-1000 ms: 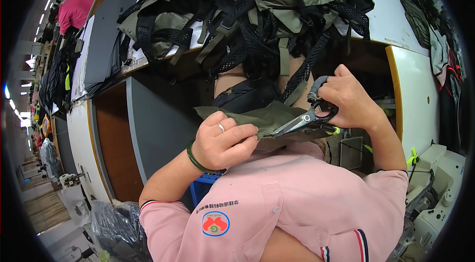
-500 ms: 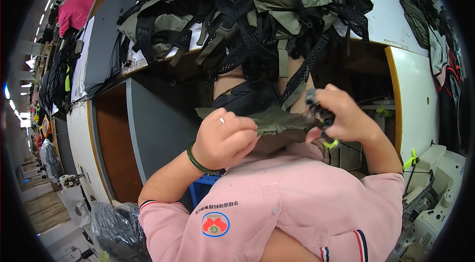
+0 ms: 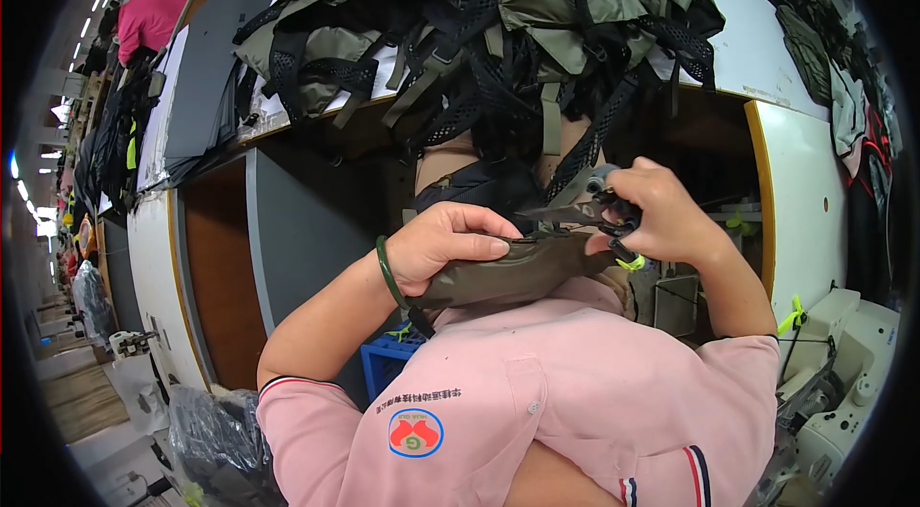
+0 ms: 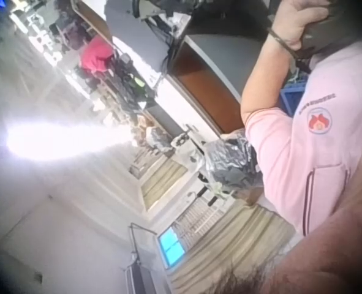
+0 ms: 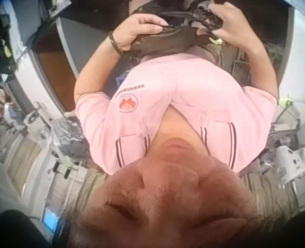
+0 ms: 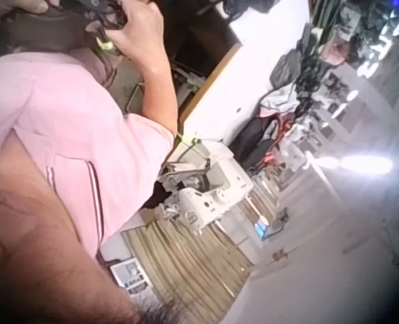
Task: Trim excess material and threads from green fabric vest components using scissors.
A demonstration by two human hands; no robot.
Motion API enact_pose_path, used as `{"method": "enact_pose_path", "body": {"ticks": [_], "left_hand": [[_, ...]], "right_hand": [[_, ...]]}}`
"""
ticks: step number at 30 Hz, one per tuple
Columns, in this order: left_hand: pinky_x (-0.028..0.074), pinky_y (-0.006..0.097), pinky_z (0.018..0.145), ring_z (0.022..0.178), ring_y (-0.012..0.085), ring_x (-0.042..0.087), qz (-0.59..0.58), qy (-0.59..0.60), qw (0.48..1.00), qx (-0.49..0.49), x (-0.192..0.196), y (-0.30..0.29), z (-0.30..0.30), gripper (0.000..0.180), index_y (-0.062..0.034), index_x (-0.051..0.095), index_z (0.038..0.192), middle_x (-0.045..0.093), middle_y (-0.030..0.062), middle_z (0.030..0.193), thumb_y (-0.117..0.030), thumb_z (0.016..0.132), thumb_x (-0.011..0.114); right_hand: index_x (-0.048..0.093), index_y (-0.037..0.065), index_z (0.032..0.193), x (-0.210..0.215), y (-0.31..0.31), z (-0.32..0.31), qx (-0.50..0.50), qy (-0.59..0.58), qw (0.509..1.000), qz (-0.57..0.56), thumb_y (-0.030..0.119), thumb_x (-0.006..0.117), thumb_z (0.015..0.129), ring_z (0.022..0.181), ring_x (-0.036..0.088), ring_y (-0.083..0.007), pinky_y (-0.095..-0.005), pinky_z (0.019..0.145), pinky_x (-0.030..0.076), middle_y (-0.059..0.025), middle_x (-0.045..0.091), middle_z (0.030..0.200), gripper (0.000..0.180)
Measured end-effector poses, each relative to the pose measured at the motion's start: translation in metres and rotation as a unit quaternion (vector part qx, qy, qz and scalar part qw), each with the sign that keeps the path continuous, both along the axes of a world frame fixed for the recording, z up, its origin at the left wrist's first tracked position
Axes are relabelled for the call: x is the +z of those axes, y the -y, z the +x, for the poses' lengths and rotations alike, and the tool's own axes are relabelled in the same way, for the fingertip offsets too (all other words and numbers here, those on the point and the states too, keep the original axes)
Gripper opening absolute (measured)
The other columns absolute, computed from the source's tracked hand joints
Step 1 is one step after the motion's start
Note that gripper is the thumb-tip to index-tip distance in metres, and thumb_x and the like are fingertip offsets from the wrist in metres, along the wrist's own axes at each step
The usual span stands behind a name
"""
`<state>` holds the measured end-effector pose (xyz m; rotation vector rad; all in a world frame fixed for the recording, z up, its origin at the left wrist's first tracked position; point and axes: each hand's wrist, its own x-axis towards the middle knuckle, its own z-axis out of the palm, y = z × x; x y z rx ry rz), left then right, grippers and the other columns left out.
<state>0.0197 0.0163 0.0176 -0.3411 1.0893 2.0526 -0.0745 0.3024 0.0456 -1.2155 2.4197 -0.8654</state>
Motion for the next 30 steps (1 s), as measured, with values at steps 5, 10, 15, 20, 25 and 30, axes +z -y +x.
{"method": "enact_pose_path", "body": {"ticks": [5,10,15,20,25,30], "left_hand": [[0.055,0.023,0.077,0.083,0.0100,0.068,0.017,0.008,1.000,0.008,0.000,0.000,0.000,0.019,0.0014,0.069,0.107,0.071,0.0065,0.098,0.001,0.088,0.067],[0.054,0.023,0.077,0.082,0.0100,0.068,-0.007,-0.008,1.000,0.003,0.000,-0.003,0.001,0.019,0.0007,0.070,0.106,0.071,0.0064,0.097,0.000,0.088,0.068],[0.054,0.022,0.076,0.082,0.0099,0.068,-0.003,0.000,1.000,0.017,0.002,-0.004,0.003,0.018,0.0008,0.069,0.105,0.071,0.0067,0.096,0.000,0.087,0.069],[0.054,0.022,0.075,0.081,0.0096,0.067,-0.010,0.010,1.000,0.021,0.002,-0.004,0.004,0.018,0.0008,0.069,0.105,0.071,0.0070,0.096,-0.001,0.087,0.070],[0.054,0.022,0.076,0.081,0.0087,0.066,-0.005,-0.011,1.000,0.003,0.002,-0.004,0.005,0.019,0.0008,0.069,0.106,0.071,0.0054,0.094,-0.003,0.087,0.071],[0.053,0.022,0.076,0.082,0.0081,0.066,-0.012,-0.016,1.000,-0.006,0.003,-0.004,0.005,0.019,0.0009,0.069,0.105,0.071,0.0048,0.094,-0.003,0.087,0.071]], "right_hand": [[0.051,0.009,0.068,0.007,-0.014,-0.008,0.008,-0.111,0.991,0.070,0.045,0.090,0.058,0.065,0.053,-0.0235,-0.0341,0.067,0.034,-0.0030,0.051,0.062,0.054],[0.052,0.010,0.068,0.008,-0.017,-0.006,0.034,-0.113,0.990,0.075,0.046,0.089,0.058,0.063,0.053,-0.0235,-0.0343,0.067,0.034,-0.0036,0.051,0.061,0.053],[0.052,0.010,0.068,0.007,-0.016,-0.003,0.044,-0.123,0.988,0.077,0.046,0.089,0.058,0.061,0.054,-0.0237,-0.0347,0.067,0.035,-0.0037,0.052,0.060,0.053],[0.053,0.010,0.068,0.008,-0.013,-0.002,0.047,-0.151,0.985,0.068,0.044,0.089,0.059,0.061,0.054,-0.0233,-0.0347,0.067,0.035,-0.0037,0.052,0.061,0.051],[0.053,0.010,0.068,0.006,-0.014,-0.001,0.047,-0.161,0.981,0.094,0.043,0.089,0.059,0.058,0.053,-0.0229,-0.0342,0.067,0.035,-0.0037,0.052,0.060,0.050],[0.053,0.010,0.068,0.007,-0.015,-0.003,0.052,-0.166,0.980,0.099,0.043,0.088,0.059,0.057,0.051,-0.0224,-0.0342,0.067,0.035,-0.0035,0.051,0.058,0.049]]}}
